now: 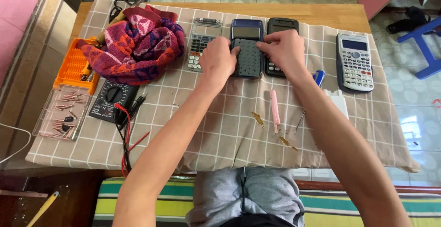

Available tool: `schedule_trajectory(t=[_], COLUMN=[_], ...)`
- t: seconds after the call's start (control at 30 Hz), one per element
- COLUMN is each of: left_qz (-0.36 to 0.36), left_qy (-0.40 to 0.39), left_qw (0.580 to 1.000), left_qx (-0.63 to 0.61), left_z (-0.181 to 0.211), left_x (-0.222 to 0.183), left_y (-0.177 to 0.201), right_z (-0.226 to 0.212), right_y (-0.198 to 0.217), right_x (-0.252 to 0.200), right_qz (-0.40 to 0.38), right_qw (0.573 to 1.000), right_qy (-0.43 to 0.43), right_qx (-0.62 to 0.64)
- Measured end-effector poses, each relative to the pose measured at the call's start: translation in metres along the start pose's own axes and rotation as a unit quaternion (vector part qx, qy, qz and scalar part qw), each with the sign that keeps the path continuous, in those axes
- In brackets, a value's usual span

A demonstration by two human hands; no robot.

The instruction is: Organizing and disassembling scientific calculators and electronics tools on a repair bench

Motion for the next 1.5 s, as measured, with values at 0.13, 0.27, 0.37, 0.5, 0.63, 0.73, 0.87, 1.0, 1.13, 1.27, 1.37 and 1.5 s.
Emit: schedule_trajectory(t=[0.13,0.27,0.37,0.5,0.63,0.73,0.87,1.0,1.13,1.27,1.37,1.5], left_qz=[0.009,0.054,0.047,0.047,0.125,0.138,0.101,0.120,0.161,0.174,0.177,0.157], left_qy=[-0.044,-0.029,-0.018,-0.021,-0.030,0.005,0.027,0.027,0.015,0.004,0.003,0.007], left_qw=[0.998,0.998,0.998,0.998,0.992,0.986,0.973,0.966,0.942,0.935,0.935,0.948], left_qx=[-0.050,0.015,0.028,0.038,0.016,0.094,0.205,0.227,0.294,0.311,0.306,0.276], left_z=[0.004,0.005,0.001,0.001,-0.014,-0.045,-0.056,-0.053,-0.049,-0.046,-0.043,-0.038], left_x=[0.001,0.011,0.014,0.007,-0.004,0.009,0.020,0.021,0.026,0.025,0.025,0.023], left_y=[0.000,-0.017,-0.021,-0.011,0.040,0.044,0.026,0.020,0.014,0.011,0.011,0.009], right_z=[0.017,0.005,0.002,-0.005,-0.026,-0.052,-0.047,-0.008,0.031,0.063,0.073,0.081], right_y=[-0.008,-0.011,-0.010,-0.008,0.017,0.039,0.058,0.087,0.135,0.170,0.175,0.176], right_x=[0.017,0.008,0.007,0.001,-0.025,-0.081,-0.151,-0.196,-0.231,-0.262,-0.272,-0.274], right_qz=[-0.014,-0.007,-0.012,-0.017,-0.012,-0.031,-0.088,-0.054,0.037,0.110,0.118,0.119], right_qw=[0.997,0.995,0.995,0.995,0.983,0.979,0.970,0.975,0.985,0.982,0.985,0.985], right_qy=[0.058,0.046,0.042,0.046,0.114,0.121,0.052,0.026,0.071,-0.001,-0.024,-0.023], right_qx=[-0.056,-0.089,-0.084,-0.089,-0.142,-0.162,-0.219,-0.214,-0.154,-0.152,-0.123,-0.119])
Point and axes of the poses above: each hand's wrist, its own x-axis towards the middle knuckle, its own y-axis out of the back of the hand, z = x × y, the point moved 5 cm from there along x, towards the middle knuckle, and after that the axes turned 12 degrees about x, right-handed, at the moved point
